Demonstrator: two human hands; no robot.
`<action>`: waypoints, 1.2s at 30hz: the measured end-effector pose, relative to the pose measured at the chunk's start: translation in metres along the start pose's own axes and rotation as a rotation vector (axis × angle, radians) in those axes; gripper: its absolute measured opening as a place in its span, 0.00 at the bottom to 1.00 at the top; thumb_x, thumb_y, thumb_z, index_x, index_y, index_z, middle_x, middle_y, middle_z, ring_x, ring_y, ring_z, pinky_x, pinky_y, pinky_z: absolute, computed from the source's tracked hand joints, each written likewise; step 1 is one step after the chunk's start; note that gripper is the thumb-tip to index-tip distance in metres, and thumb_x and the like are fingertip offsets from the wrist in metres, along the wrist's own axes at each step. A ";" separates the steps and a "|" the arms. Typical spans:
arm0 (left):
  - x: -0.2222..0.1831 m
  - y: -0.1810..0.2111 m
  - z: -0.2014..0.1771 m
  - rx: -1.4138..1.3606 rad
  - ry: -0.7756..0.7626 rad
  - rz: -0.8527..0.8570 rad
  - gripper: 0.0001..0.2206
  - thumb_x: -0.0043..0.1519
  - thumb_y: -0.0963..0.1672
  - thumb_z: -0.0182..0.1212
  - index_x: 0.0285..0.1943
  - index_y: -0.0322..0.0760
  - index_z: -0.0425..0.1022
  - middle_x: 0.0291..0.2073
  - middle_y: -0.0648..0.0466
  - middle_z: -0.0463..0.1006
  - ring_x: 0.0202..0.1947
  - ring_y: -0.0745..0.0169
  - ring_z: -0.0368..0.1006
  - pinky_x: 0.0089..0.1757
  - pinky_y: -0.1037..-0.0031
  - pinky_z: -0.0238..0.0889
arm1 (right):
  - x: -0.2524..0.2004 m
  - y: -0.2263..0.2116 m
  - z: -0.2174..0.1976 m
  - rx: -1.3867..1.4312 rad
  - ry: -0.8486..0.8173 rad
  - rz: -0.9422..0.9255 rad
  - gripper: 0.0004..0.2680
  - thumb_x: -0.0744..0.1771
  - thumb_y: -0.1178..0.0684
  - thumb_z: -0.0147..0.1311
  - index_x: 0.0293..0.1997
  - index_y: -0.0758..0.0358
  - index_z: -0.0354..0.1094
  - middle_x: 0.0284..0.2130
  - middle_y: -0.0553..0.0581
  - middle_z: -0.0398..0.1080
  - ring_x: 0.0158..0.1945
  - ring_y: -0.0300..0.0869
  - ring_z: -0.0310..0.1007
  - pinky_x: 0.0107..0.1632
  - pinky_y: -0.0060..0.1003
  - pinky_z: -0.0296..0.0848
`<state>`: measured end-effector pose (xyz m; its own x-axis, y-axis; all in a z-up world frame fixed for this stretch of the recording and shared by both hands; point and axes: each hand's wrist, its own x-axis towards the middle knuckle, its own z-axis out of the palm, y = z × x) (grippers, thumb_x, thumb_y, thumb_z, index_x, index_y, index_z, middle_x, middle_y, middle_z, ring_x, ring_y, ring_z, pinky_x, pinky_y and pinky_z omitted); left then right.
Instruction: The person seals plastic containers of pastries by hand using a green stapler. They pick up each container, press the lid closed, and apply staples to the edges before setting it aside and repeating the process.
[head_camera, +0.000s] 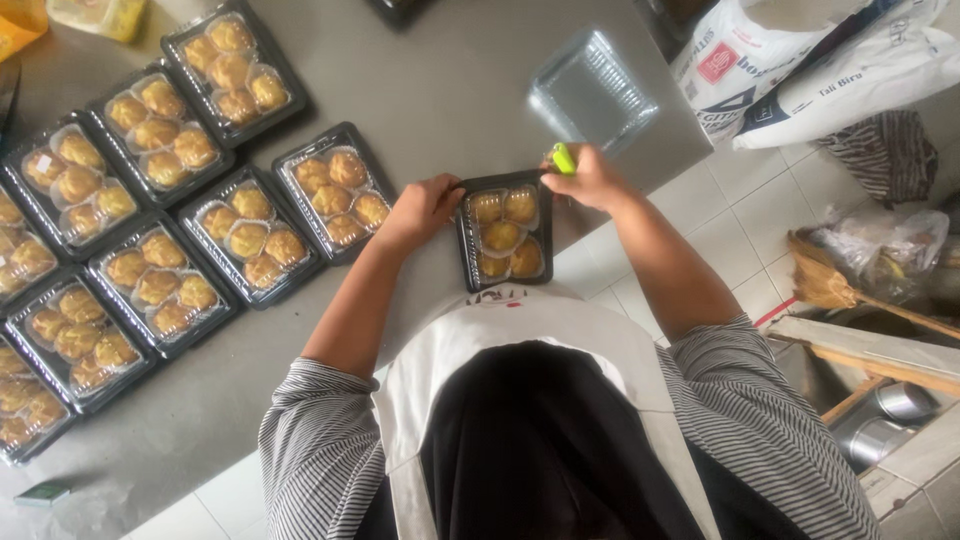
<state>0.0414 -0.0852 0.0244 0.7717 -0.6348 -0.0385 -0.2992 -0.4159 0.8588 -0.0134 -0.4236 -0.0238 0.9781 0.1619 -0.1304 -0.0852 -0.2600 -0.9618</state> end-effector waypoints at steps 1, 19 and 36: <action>-0.003 0.000 -0.002 0.024 0.041 0.052 0.10 0.68 0.44 0.59 0.49 0.29 0.76 0.28 0.40 0.78 0.27 0.46 0.75 0.34 0.62 0.68 | 0.003 -0.002 0.000 0.065 -0.016 0.009 0.11 0.65 0.50 0.65 0.43 0.65 0.69 0.34 0.53 0.73 0.32 0.36 0.75 0.35 0.32 0.77; 0.010 0.010 0.026 -0.333 0.289 -0.196 0.10 0.61 0.45 0.69 0.38 0.29 0.83 0.25 0.54 0.82 0.24 0.73 0.73 0.29 0.78 0.66 | 0.051 -0.070 0.044 -0.168 0.301 -0.243 0.10 0.72 0.46 0.54 0.42 0.62 0.68 0.30 0.53 0.73 0.29 0.37 0.73 0.34 0.34 0.76; -0.037 0.019 0.078 -0.404 0.640 0.089 0.19 0.59 0.40 0.73 0.56 0.26 0.71 0.46 0.40 0.73 0.45 0.58 0.73 0.47 0.69 0.72 | 0.088 -0.119 0.132 -0.441 0.312 -0.304 0.12 0.69 0.46 0.57 0.39 0.69 0.69 0.29 0.66 0.74 0.33 0.60 0.76 0.35 0.47 0.73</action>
<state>-0.0369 -0.1201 0.0021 0.9659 -0.1023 0.2378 -0.2421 -0.0319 0.9697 0.0575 -0.2530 0.0479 0.9615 0.0221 0.2741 0.2271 -0.6256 -0.7464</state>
